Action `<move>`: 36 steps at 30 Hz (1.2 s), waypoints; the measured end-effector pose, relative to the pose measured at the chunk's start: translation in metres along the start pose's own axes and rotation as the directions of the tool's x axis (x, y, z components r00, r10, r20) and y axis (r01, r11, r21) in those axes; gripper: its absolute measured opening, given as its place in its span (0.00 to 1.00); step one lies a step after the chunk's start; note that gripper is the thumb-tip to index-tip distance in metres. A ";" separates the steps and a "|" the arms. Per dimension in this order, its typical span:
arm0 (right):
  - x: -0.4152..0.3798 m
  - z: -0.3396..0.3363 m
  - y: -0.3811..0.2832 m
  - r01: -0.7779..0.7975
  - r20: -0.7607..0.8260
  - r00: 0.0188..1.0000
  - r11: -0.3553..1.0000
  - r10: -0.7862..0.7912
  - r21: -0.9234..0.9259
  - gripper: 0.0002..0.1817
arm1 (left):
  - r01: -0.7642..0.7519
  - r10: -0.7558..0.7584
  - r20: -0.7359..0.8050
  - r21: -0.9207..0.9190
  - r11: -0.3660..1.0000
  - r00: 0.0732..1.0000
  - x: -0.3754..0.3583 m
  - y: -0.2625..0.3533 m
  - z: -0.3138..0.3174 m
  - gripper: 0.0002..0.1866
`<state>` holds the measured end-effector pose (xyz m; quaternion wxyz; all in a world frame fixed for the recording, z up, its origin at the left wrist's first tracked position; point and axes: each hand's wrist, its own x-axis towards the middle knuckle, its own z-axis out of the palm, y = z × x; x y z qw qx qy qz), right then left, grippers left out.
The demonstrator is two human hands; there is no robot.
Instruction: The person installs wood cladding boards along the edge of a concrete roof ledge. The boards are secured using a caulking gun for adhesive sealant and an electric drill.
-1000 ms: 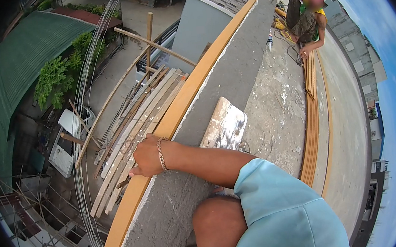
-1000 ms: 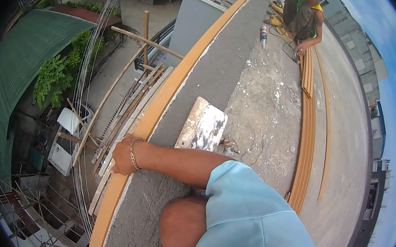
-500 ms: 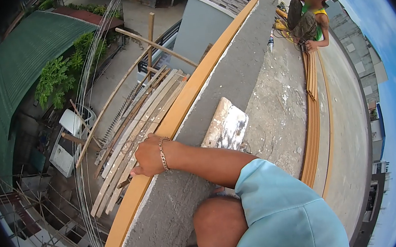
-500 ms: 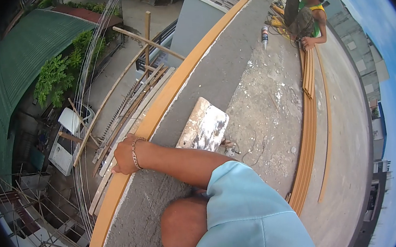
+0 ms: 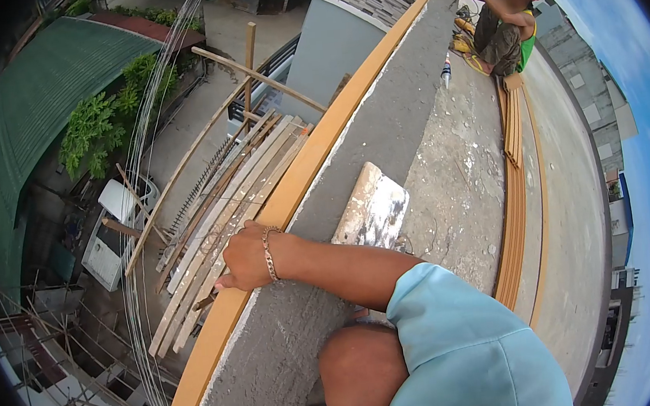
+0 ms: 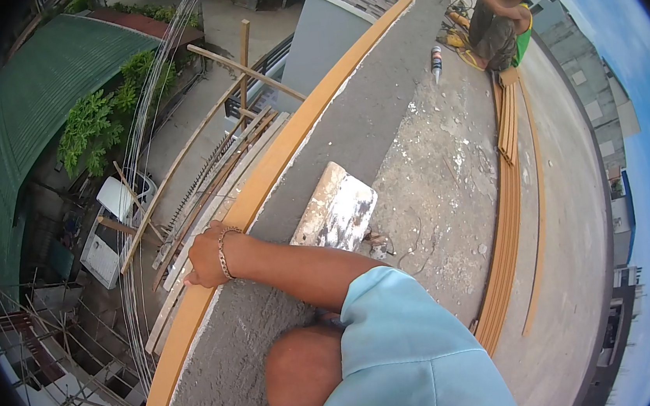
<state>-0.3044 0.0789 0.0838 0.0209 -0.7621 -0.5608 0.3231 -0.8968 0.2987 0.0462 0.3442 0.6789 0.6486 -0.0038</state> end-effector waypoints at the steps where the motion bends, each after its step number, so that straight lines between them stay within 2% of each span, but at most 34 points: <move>1: 0.000 0.000 0.000 0.000 0.000 1.000 1.000 0.000 0.000 0.34 | -0.023 0.023 -0.001 -0.006 1.000 1.000 0.003 -0.006 0.000 0.28; 4: 0.000 -0.001 -0.001 0.003 0.018 1.000 1.000 -0.002 -0.006 0.34 | -0.040 0.041 -0.026 0.021 0.999 0.999 0.007 -0.015 -0.001 0.27; 8: 0.001 0.000 0.000 -0.008 0.022 1.000 1.000 0.009 -0.010 0.34 | -0.041 0.042 -0.014 0.051 0.998 0.999 -0.001 0.004 -0.002 0.27; 10: 0.002 0.000 0.000 -0.011 0.026 1.000 1.000 0.012 -0.013 0.35 | -0.087 0.080 0.035 0.359 0.929 0.996 -0.005 0.019 -0.004 0.27; 11: 0.002 0.001 0.000 -0.010 0.020 1.000 1.000 0.010 -0.011 0.35 | -0.087 0.080 0.035 0.359 0.929 0.996 -0.004 0.014 -0.003 0.27; 13: 0.002 0.002 0.001 -0.008 0.014 1.000 1.000 0.008 -0.009 0.35 | -0.055 0.057 -0.022 0.093 0.994 0.998 0.000 0.000 -0.001 0.27; 17: 0.002 0.001 0.001 -0.002 0.011 1.000 1.000 0.002 -0.012 0.35 | -0.010 0.014 -0.020 0.182 0.983 1.000 -0.009 0.025 0.001 0.27; 19: 0.001 0.001 0.001 -0.003 0.014 1.000 1.000 0.003 -0.014 0.35 | 0.017 -0.016 -0.029 0.019 1.000 0.999 -0.007 0.018 0.002 0.26; 22: 0.002 0.003 0.001 -0.004 -0.006 1.000 1.000 0.004 -0.014 0.35 | -0.031 0.031 -0.027 -0.020 0.999 0.999 0.005 -0.015 0.001 0.26; 26: 0.001 0.002 0.001 -0.002 -0.004 1.000 1.000 0.002 -0.012 0.34 | -0.092 0.091 0.022 0.085 0.992 0.996 0.010 -0.026 -0.004 0.27; 28: 0.001 0.002 0.001 0.000 0.000 1.000 1.000 0.000 -0.012 0.34 | -0.147 0.125 0.095 0.279 0.949 0.988 0.007 -0.021 -0.007 0.28; 29: 0.001 0.003 0.001 0.002 -0.005 1.000 1.000 -0.002 -0.008 0.34 | -0.144 0.123 0.091 0.278 0.950 0.988 0.006 -0.017 -0.004 0.28; 31: 0.002 0.002 0.001 0.009 -0.011 1.000 1.000 -0.009 -0.007 0.34 | -0.031 0.030 -0.017 -0.092 0.995 0.999 0.000 -0.007 0.002 0.28; 32: 0.001 0.002 0.001 0.007 -0.011 1.000 1.000 -0.007 -0.006 0.34 | -0.030 0.029 -0.020 -0.093 0.995 0.999 -0.006 0.010 0.004 0.28; 34: 0.000 0.001 0.001 0.004 -0.010 1.000 1.000 -0.004 -0.006 0.34 | 0.120 -0.120 -0.007 -0.015 0.993 0.993 -0.019 0.048 0.006 0.27; 35: 0.000 0.001 0.001 0.004 -0.012 1.000 1.000 -0.005 -0.003 0.34 | 0.121 -0.121 -0.008 -0.016 0.993 0.993 -0.019 0.049 0.006 0.27; 36: 0.000 0.000 0.001 0.005 -0.014 1.000 1.000 -0.005 0.000 0.35 | 0.141 -0.143 -0.019 -0.096 0.985 0.990 -0.019 0.049 0.008 0.27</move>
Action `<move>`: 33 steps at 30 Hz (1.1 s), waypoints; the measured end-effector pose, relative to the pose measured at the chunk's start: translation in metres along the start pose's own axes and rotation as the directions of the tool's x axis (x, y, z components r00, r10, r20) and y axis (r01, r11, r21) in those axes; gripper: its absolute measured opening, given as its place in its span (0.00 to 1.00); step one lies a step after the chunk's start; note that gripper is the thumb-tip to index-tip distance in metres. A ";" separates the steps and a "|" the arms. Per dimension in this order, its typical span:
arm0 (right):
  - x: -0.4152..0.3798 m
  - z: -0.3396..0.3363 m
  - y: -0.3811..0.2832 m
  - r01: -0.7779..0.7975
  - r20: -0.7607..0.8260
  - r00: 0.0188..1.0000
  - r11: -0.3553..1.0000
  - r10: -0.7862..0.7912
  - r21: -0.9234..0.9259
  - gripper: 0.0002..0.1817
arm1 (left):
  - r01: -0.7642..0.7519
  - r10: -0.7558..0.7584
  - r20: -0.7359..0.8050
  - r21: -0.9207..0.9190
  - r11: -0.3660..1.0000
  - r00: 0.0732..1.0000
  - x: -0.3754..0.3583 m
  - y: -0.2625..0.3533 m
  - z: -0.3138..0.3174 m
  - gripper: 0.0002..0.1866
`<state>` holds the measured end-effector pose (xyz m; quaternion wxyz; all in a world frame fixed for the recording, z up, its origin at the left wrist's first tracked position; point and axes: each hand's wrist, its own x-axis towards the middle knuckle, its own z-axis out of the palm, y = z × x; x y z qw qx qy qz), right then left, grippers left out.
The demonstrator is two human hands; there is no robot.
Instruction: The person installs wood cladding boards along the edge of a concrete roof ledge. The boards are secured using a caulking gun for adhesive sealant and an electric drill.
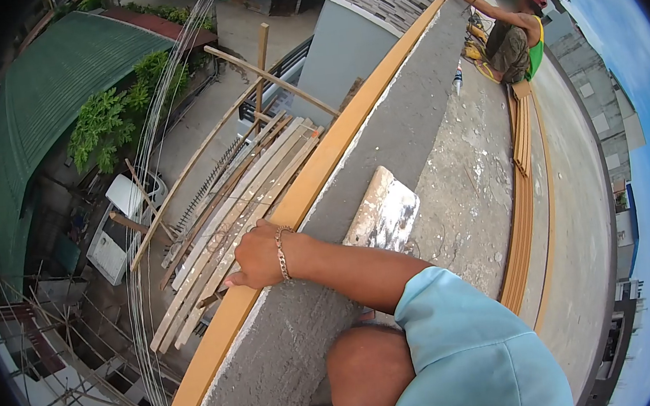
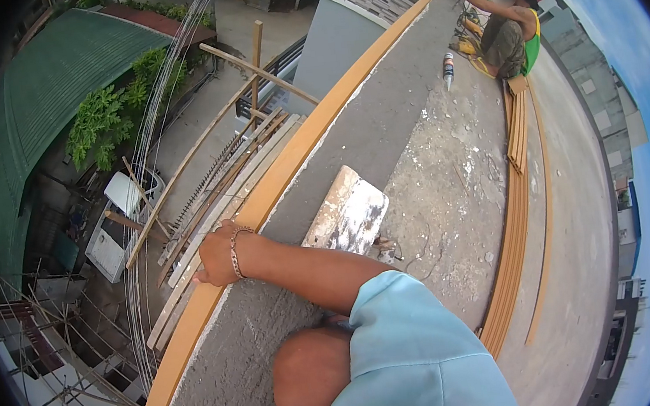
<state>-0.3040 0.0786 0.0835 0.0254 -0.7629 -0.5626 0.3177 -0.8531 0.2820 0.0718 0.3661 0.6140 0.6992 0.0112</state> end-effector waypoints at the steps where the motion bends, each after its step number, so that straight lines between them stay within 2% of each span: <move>1: 0.000 -0.002 -0.001 0.003 0.000 1.000 1.000 -0.003 -0.001 0.35 | 0.021 -0.022 -0.012 -0.080 0.997 1.000 -0.001 0.000 0.001 0.26; 2: -0.001 -0.007 -0.003 -0.019 0.059 0.998 1.000 0.019 0.007 0.33 | 0.022 -0.023 -0.015 -0.081 0.996 1.000 -0.003 0.005 0.001 0.26; 4: -0.002 -0.010 -0.004 -0.043 0.117 0.992 0.999 0.041 0.012 0.32 | 0.000 -0.001 0.011 0.093 0.996 1.000 -0.008 0.016 0.001 0.25; 5: -0.002 -0.011 -0.004 -0.042 0.118 0.992 0.999 0.041 0.013 0.32 | 0.000 -0.001 0.011 0.092 0.996 1.000 0.000 0.002 -0.001 0.25; 7: -0.001 -0.010 -0.004 -0.040 0.118 0.992 0.999 0.038 0.014 0.32 | -0.134 0.134 -0.012 0.048 0.990 0.991 0.020 -0.036 -0.006 0.25; 8: -0.001 -0.010 -0.004 -0.039 0.120 0.992 0.999 0.038 0.007 0.32 | -0.133 0.133 -0.012 0.048 0.990 0.991 0.014 -0.024 -0.006 0.25; 10: 0.000 -0.005 -0.002 -0.035 0.122 0.992 0.999 0.035 -0.001 0.32 | -0.016 0.005 0.040 0.264 0.964 0.999 -0.008 0.019 -0.001 0.26; 11: 0.001 0.000 0.000 -0.022 0.055 0.998 1.000 0.022 -0.006 0.33 | -0.012 0.002 0.037 0.263 0.965 0.999 0.004 -0.006 -0.005 0.26; 12: 0.002 0.003 0.001 -0.005 -0.012 1.000 1.000 0.005 -0.015 0.35 | -0.093 0.090 0.028 0.135 0.986 0.996 0.026 -0.048 -0.010 0.27; 13: 0.001 0.003 0.000 0.011 -0.010 1.000 1.000 -0.011 -0.020 0.35 | -0.172 0.172 0.002 0.004 0.985 0.985 0.044 -0.076 -0.011 0.28; 15: 0.000 -0.001 -0.001 -0.020 0.020 1.000 1.000 0.020 -0.017 0.35 | -0.193 0.193 0.013 0.001 0.981 0.981 0.057 -0.092 -0.009 0.31; 16: 0.002 -0.007 -0.004 -0.066 0.114 0.991 0.998 0.066 -0.010 0.33 | -0.223 0.223 0.039 0.004 0.975 0.974 0.053 -0.102 -0.013 0.34; 17: 0.002 -0.008 -0.004 -0.064 0.118 0.991 0.998 0.065 -0.013 0.33 | -0.468 0.472 -0.003 0.125 0.875 0.881 0.033 -0.041 0.001 0.20; 18: 0.001 -0.008 -0.004 -0.062 0.118 0.991 0.998 0.063 -0.012 0.33 | -0.500 0.507 -0.058 0.109 0.859 0.860 0.022 -0.030 0.008 0.20; 19: 0.001 -0.011 -0.004 -0.071 0.140 0.987 0.997 0.073 -0.021 0.34 | -0.420 0.425 0.008 0.174 0.891 0.905 -0.001 0.008 0.008 0.19; 20: 0.002 -0.012 -0.005 -0.081 0.160 0.984 0.996 0.084 -0.024 0.34 | -0.440 0.464 -0.063 0.225 0.869 0.884 0.004 0.001 0.009 0.16; 21: 0.003 -0.005 -0.002 -0.058 0.103 0.993 0.998 0.061 -0.032 0.36 | -0.432 0.471 -0.091 0.275 0.859 0.878 0.005 -0.005 0.009 0.16; 23: 0.004 0.000 0.001 -0.010 0.040 0.999 0.999 0.012 -0.043 0.38 | -0.385 0.423 -0.054 0.323 0.864 0.905 0.001 0.004 0.007 0.17; 25: 0.002 -0.004 -0.001 -0.062 0.097 0.993 0.998 0.064 -0.025 0.35 | -0.361 0.401 -0.071 0.313 0.878 0.913 0.001 0.003 0.008 0.17; 29: 0.001 -0.007 -0.003 -0.054 0.097 0.994 0.998 0.057 -0.033 0.36 | -0.375 0.421 -0.060 0.353 0.857 0.905 -0.003 0.011 0.010 0.16; 30: 0.001 -0.008 -0.004 -0.062 0.100 0.993 0.997 0.067 -0.046 0.36 | -0.318 0.352 -0.044 0.335 0.887 0.935 -0.009 0.021 0.009 0.15; 33: 0.000 -0.007 -0.003 -0.054 0.097 0.994 0.997 0.059 -0.058 0.36 | -0.338 0.378 -0.079 0.308 0.889 0.922 -0.008 0.016 0.011 0.14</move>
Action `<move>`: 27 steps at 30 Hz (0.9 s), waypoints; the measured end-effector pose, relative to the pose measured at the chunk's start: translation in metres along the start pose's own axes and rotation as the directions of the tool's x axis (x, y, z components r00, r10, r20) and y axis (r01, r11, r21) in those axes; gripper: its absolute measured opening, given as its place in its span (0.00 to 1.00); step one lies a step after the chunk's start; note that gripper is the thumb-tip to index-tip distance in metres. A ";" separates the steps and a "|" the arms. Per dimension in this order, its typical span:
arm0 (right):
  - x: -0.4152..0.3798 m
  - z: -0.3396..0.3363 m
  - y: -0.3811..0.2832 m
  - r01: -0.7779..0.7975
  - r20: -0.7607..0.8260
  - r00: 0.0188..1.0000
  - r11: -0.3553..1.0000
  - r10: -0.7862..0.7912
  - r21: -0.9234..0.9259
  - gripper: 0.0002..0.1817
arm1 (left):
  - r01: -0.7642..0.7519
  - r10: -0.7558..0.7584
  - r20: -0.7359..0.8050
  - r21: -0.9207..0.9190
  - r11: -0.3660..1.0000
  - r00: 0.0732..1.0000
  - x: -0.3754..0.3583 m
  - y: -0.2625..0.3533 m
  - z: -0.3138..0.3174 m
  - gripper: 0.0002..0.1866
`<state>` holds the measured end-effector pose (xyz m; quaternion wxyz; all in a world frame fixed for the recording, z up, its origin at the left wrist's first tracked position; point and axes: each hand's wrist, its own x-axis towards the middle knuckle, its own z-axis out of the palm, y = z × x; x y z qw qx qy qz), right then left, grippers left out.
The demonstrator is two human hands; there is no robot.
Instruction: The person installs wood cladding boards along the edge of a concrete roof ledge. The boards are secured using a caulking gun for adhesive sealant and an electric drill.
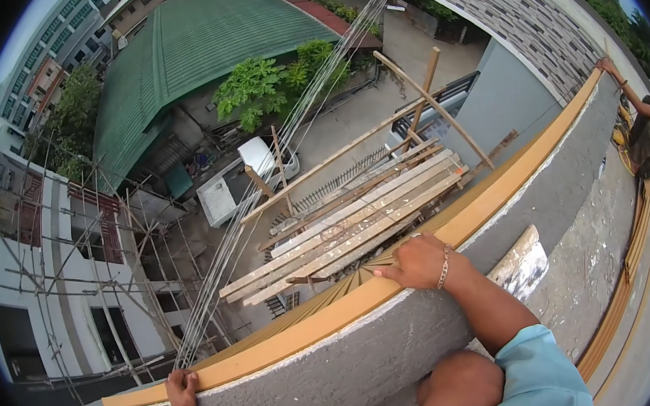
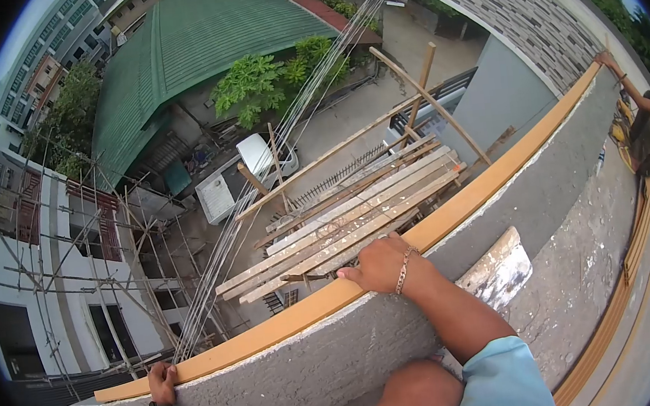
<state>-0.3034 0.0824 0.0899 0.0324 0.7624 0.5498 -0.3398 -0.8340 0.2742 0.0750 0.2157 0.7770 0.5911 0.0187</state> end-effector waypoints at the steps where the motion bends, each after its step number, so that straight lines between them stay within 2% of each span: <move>1: -0.001 -0.001 0.000 -0.010 -0.008 1.000 1.000 0.010 0.000 0.36 | 0.002 -0.002 0.008 0.009 1.000 1.000 0.000 -0.002 0.000 0.13; 4: 0.000 0.002 0.001 0.005 -0.025 1.000 1.000 -0.005 -0.008 0.36 | 0.000 0.000 -0.005 -0.004 1.000 1.000 -0.001 0.006 -0.001 0.13; 6: 0.001 0.005 0.004 0.042 -0.092 0.995 0.999 -0.044 -0.026 0.36 | 0.015 -0.015 0.004 0.016 1.000 1.000 -0.002 0.020 -0.008 0.13; 10: -0.001 0.006 0.003 0.080 -0.063 0.995 0.996 -0.081 -0.029 0.35 | 0.016 -0.016 0.049 0.007 1.000 0.999 -0.001 0.020 -0.007 0.12; 12: 0.000 0.011 0.006 0.054 -0.172 0.984 0.998 -0.057 -0.021 0.33 | 0.009 -0.009 0.085 0.002 1.000 0.996 0.001 0.010 -0.006 0.12; 13: 0.002 0.011 0.007 0.080 -0.143 0.986 0.997 -0.080 -0.010 0.33 | 0.017 -0.018 0.086 0.013 1.000 0.996 0.001 0.011 -0.007 0.13; 15: -0.001 0.014 0.007 0.086 -0.255 0.964 0.995 -0.068 0.058 0.31 | 0.025 -0.028 0.090 0.034 0.999 0.996 0.002 0.016 -0.008 0.14; 16: -0.004 0.019 0.006 0.092 -0.218 0.973 0.993 -0.073 0.079 0.31 | 0.019 -0.022 0.086 0.037 0.999 0.996 -0.001 0.016 -0.008 0.14; 22: 0.002 0.006 0.006 0.062 -0.259 0.965 0.997 -0.045 0.056 0.33 | -0.013 0.006 0.084 0.082 0.997 0.996 0.000 0.015 -0.007 0.16; 24: 0.001 0.007 0.004 0.010 -0.128 0.992 1.000 -0.011 -0.007 0.35 | -0.040 0.037 0.061 0.059 0.997 0.997 0.000 0.020 -0.008 0.16; 26: 0.003 0.007 0.005 0.002 -0.138 0.990 1.000 -0.004 -0.010 0.36 | -0.045 0.044 0.048 0.031 0.999 0.998 0.000 0.016 -0.006 0.17; 27: 0.002 0.008 0.005 -0.002 -0.119 0.993 1.000 0.001 -0.005 0.37 | -0.030 0.027 0.038 0.077 0.997 0.999 0.000 0.017 -0.005 0.18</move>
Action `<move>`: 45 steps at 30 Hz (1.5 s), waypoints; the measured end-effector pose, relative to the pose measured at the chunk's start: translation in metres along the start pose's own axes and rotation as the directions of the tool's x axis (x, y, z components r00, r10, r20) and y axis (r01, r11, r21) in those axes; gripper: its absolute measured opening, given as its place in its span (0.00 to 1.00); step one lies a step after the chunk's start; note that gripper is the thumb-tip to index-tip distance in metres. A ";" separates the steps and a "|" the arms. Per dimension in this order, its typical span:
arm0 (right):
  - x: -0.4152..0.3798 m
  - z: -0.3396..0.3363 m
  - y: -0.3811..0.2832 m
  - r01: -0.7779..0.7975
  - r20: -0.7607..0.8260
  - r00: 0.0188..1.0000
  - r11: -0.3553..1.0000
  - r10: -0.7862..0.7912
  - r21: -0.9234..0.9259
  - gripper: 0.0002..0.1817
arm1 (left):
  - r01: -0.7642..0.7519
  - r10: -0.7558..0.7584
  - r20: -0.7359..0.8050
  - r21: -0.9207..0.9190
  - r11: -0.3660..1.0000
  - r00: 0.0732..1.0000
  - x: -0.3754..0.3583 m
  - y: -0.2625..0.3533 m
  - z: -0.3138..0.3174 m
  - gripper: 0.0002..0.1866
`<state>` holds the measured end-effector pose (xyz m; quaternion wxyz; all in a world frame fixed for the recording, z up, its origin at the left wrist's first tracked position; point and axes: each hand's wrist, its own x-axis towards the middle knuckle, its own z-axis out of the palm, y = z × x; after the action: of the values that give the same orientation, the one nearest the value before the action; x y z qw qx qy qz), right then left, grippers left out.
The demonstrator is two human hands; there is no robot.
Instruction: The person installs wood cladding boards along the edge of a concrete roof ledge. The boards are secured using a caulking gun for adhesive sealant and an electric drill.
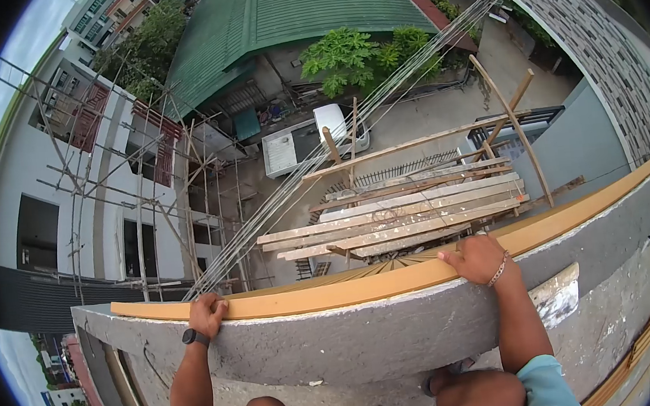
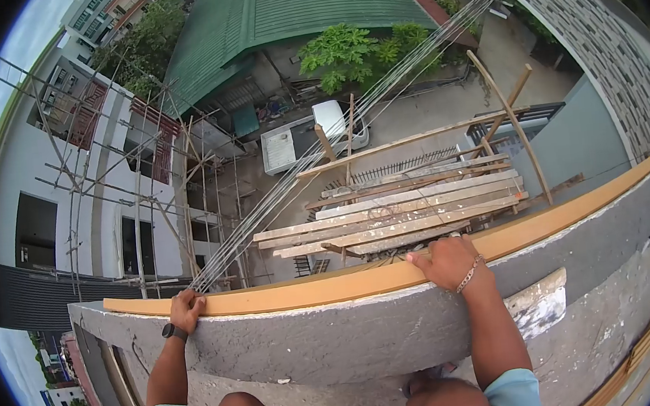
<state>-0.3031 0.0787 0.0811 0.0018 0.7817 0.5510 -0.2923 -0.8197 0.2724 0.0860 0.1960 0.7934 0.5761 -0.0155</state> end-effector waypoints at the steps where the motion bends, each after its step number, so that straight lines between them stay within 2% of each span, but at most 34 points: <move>1: 0.001 0.004 0.002 0.007 -0.012 1.000 1.000 -0.007 -0.018 0.37 | 0.042 -0.042 0.035 0.000 0.999 0.998 0.000 0.003 -0.002 0.18; 4: 0.007 0.004 0.003 -0.025 -0.007 1.000 0.998 0.025 -0.056 0.40 | 0.012 -0.012 -0.006 -0.002 1.000 1.000 0.003 0.000 0.003 0.20; 6: 0.005 -0.001 -0.002 -0.030 -0.030 0.999 0.996 0.028 -0.086 0.39 | 0.061 -0.064 0.064 0.050 0.997 0.996 0.005 0.006 0.001 0.23; 8: 0.007 -0.002 -0.004 -0.072 -0.020 0.997 0.993 0.071 -0.098 0.39 | 0.052 -0.055 0.050 0.049 0.997 0.997 0.004 0.006 0.003 0.25; 13: 0.017 0.007 0.008 -0.052 -0.037 0.998 0.995 0.049 -0.090 0.39 | 0.062 -0.064 0.075 0.024 0.998 0.995 0.005 0.013 -0.002 0.27; 15: 0.016 0.013 0.009 -0.028 -0.172 0.985 0.994 0.010 -0.104 0.37 | 0.064 -0.067 0.061 0.054 0.997 0.996 0.006 0.013 0.001 0.28; 17: 0.012 0.006 0.007 -0.009 -0.137 0.990 0.989 -0.012 -0.149 0.38 | 0.049 -0.052 0.043 0.055 0.997 0.998 0.008 0.009 0.005 0.28; 20: 0.006 -0.003 -0.004 -0.029 -0.035 0.999 0.998 0.027 -0.062 0.40 | 0.046 -0.051 0.062 0.081 0.996 0.997 0.008 0.010 0.005 0.29; 21: 0.006 -0.003 -0.005 -0.023 -0.045 0.999 0.997 0.019 -0.074 0.40 | 0.049 -0.053 0.050 0.070 0.996 0.997 0.009 0.009 0.004 0.29; 22: 0.004 0.007 -0.006 -0.006 -0.082 0.997 0.979 -0.012 -0.204 0.40 | 0.033 -0.036 0.040 0.069 0.997 0.999 0.009 0.008 0.004 0.29; 25: -0.003 0.012 -0.007 0.006 -0.058 0.998 0.953 -0.024 -0.301 0.40 | 0.019 -0.022 0.038 0.074 0.997 0.999 0.011 0.004 0.011 0.30; 28: 0.000 0.011 -0.006 0.024 -0.133 0.990 0.970 -0.057 -0.240 0.36 | 0.018 -0.021 0.031 0.083 0.996 0.999 0.015 0.000 0.013 0.30; 30: -0.011 0.003 -0.020 -0.027 -0.119 0.993 0.984 0.006 -0.177 0.33 | 0.006 -0.009 0.041 0.090 0.996 0.999 0.011 0.003 0.010 0.30; 35: -0.007 0.004 -0.017 -0.052 -0.124 0.992 0.984 0.031 -0.170 0.29 | 0.052 -0.060 0.072 0.103 0.993 0.996 0.009 0.010 0.004 0.30; 43: -0.010 0.003 -0.024 -0.067 -0.149 0.988 0.984 0.043 -0.163 0.27 | 0.030 -0.037 0.053 0.122 0.992 0.998 0.011 0.005 0.010 0.29; 45: -0.010 0.004 -0.022 -0.067 -0.165 0.986 0.981 0.037 -0.183 0.27 | 0.042 -0.054 0.092 0.126 0.991 0.994 0.010 0.010 0.005 0.29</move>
<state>-0.3262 0.0773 0.0890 0.0387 0.8131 0.5538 -0.1748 -0.8063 0.2769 0.0820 0.1732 0.7883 0.5829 -0.0936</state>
